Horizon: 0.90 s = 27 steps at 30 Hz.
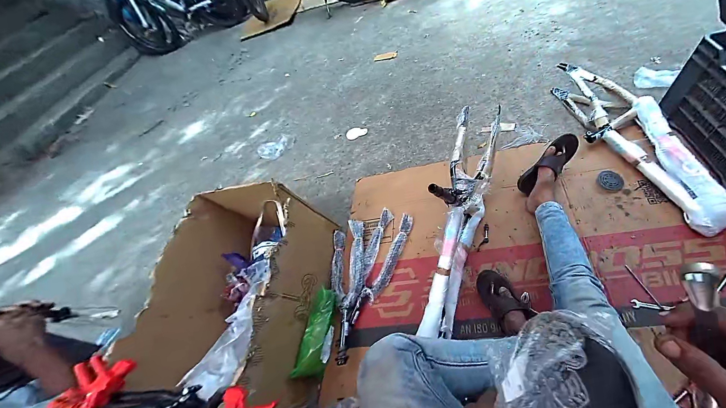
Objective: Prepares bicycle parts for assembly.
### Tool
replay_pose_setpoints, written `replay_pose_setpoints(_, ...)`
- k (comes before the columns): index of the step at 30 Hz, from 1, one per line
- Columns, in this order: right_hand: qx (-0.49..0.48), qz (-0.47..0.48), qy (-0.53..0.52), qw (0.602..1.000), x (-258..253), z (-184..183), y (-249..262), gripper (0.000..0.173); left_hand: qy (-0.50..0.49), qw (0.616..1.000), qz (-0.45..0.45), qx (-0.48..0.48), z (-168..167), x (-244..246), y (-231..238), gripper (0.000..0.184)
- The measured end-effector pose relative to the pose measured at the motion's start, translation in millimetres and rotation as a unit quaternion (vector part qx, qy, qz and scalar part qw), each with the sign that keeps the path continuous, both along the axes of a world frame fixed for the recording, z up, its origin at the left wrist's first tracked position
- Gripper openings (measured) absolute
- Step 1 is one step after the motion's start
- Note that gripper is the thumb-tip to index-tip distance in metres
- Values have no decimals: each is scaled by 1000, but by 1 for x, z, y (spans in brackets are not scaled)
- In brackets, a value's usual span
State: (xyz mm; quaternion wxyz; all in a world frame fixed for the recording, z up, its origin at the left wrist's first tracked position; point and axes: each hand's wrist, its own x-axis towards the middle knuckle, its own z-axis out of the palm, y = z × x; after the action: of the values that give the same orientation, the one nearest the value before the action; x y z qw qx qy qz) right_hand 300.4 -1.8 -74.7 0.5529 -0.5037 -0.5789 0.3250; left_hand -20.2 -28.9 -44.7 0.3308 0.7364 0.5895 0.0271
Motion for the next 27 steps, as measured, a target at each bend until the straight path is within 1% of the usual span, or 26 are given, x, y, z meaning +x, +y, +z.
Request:
replay_pose_setpoints(1, -10, 0, 38, 999, -4, 1, -1, 27, 30, 999, -42, 3, 12, 4, 10, 78)
replay_pose_setpoints(2, -15, 28, 48, 998, -6, 1, 0, 37, 55, 995, -82, 14, 22, 9, 18, 73)
replay_pose_setpoints(3, -14, 73, 39, 996, -7, 1, 3, 48, 71, 990, -119, 33, 32, 15, 25, 68)
replay_pose_setpoints(4, -15, 121, 3, 993, -8, 5, 9, 59, 79, 984, -151, 57, 41, 21, 32, 65)
replay_pose_setpoints(6, -32, 202, -117, 972, -9, 22, 18, 79, 81, 968, -208, 117, 59, 35, 39, 57)
replay_pose_setpoints(7, -41, 233, -196, 952, -11, 32, 20, 89, 89, 956, -234, 150, 68, 43, 41, 51)
replay_pose_setpoints(9, -42, 299, -325, 896, -19, 46, 26, 108, 123, 927, -279, 218, 84, 59, 41, 34)
replay_pose_setpoints(10, -46, 329, -365, 870, -22, 51, 28, 115, 140, 913, -296, 243, 88, 65, 40, 30)
replay_pose_setpoints(11, -52, 354, -387, 850, -25, 54, 31, 119, 153, 902, -308, 261, 91, 70, 41, 29)
replay_pose_setpoints(12, -63, 372, -396, 837, -27, 57, 34, 120, 159, 893, -316, 277, 91, 73, 43, 28)
replay_pose_setpoints(13, -76, 383, -398, 830, -28, 59, 37, 117, 163, 886, -323, 289, 91, 74, 47, 27)
replay_pose_setpoints(14, -85, 380, -392, 834, -29, 59, 39, 111, 162, 882, -329, 295, 89, 74, 51, 25)
replay_pose_setpoints(15, -87, 364, -381, 846, -30, 57, 40, 102, 161, 880, -331, 300, 88, 75, 57, 25)
replay_pose_setpoints(17, -76, 304, -350, 883, -33, 48, 43, 84, 143, 881, -316, 322, 86, 76, 71, 26)
replay_pose_setpoints(18, -69, 268, -319, 906, -35, 41, 46, 79, 115, 885, -291, 345, 83, 76, 80, 24)
replay_pose_setpoints(20, -64, 215, -229, 947, -40, 18, 57, 75, 6, 898, -215, 384, 75, 71, 105, 14)
replay_pose_setpoints(21, -54, 197, -165, 965, -45, 4, 62, 76, -54, 900, -181, 393, 67, 68, 121, 19)
replay_pose_setpoints(23, -24, 162, -22, 986, -60, -13, 71, 78, -127, 902, -120, 394, 43, 66, 150, 32)
replay_pose_setpoints(24, -24, 150, 42, 988, -67, -16, 78, 81, -156, 904, -81, 389, 30, 66, 162, 37)
replay_pose_setpoints(25, -29, 143, 106, 984, -73, -18, 87, 80, -183, 906, -38, 379, 17, 65, 174, 45)
replay_pose_setpoints(26, -37, 136, 157, 978, -77, -20, 97, 76, -197, 911, 2, 363, 3, 63, 183, 54)
replay_pose_setpoints(27, -39, 131, 185, 973, -78, -23, 109, 72, -198, 919, 39, 339, -10, 59, 191, 63)
